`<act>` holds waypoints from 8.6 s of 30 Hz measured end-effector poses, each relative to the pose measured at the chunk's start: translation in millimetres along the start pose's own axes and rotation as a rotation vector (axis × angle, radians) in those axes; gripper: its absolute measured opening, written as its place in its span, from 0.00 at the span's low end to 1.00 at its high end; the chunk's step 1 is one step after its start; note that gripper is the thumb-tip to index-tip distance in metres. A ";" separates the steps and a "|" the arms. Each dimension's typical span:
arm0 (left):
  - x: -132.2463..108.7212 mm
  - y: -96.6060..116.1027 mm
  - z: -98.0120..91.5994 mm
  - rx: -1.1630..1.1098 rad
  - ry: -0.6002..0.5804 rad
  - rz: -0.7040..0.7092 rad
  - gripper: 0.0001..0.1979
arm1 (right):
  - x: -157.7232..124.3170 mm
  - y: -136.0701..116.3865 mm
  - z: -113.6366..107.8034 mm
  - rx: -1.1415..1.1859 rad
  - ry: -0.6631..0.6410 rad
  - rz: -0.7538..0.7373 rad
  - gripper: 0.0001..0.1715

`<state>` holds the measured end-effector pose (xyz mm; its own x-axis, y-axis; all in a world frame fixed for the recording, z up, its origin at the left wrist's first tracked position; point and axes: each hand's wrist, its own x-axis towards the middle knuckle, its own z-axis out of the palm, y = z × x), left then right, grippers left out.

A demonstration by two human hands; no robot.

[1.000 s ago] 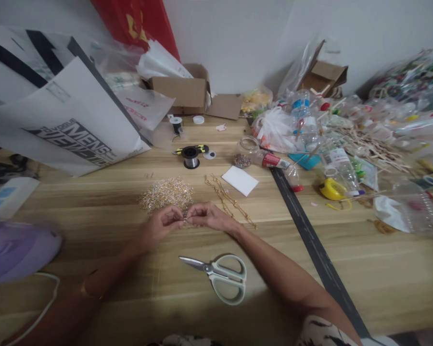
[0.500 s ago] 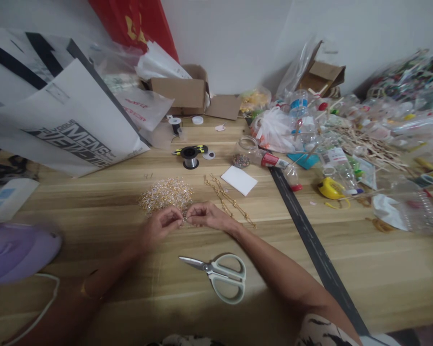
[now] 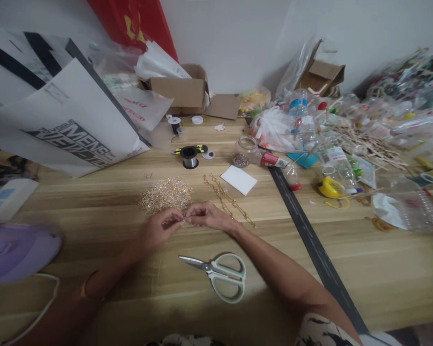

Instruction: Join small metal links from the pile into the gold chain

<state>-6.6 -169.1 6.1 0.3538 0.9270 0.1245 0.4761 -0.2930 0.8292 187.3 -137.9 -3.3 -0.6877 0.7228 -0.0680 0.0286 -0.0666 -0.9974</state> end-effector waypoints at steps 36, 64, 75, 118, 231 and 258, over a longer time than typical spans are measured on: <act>0.7 -15.6 -1.5 0.046 -0.041 0.032 0.05 | -2.3 -5.6 -0.2 -0.076 0.074 0.020 0.19; 0.9 6.3 -7.1 0.114 -0.062 0.048 0.04 | -6.0 -16.6 19.4 -0.396 0.179 -0.047 0.06; 1.5 6.0 -16.5 0.257 -0.279 0.052 0.04 | -7.5 -11.6 24.1 -0.692 0.112 -0.108 0.04; 6.3 1.9 -24.8 0.011 -0.363 0.029 0.04 | -8.3 -7.7 29.8 -0.899 0.025 -0.095 0.07; -5.7 9.0 -11.2 0.456 -0.412 -0.058 0.07 | -9.7 -10.4 20.3 -0.280 -0.163 -0.060 0.10; -6.0 12.9 -14.6 0.326 -0.437 -0.049 0.07 | -3.5 -6.1 16.8 0.113 -0.138 0.064 0.14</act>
<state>-14.3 -175.0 24.0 0.5939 0.7779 -0.2055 0.7003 -0.3740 0.6081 177.4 -151.5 3.4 -0.7805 0.6137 -0.1196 -0.0008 -0.1923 -0.9813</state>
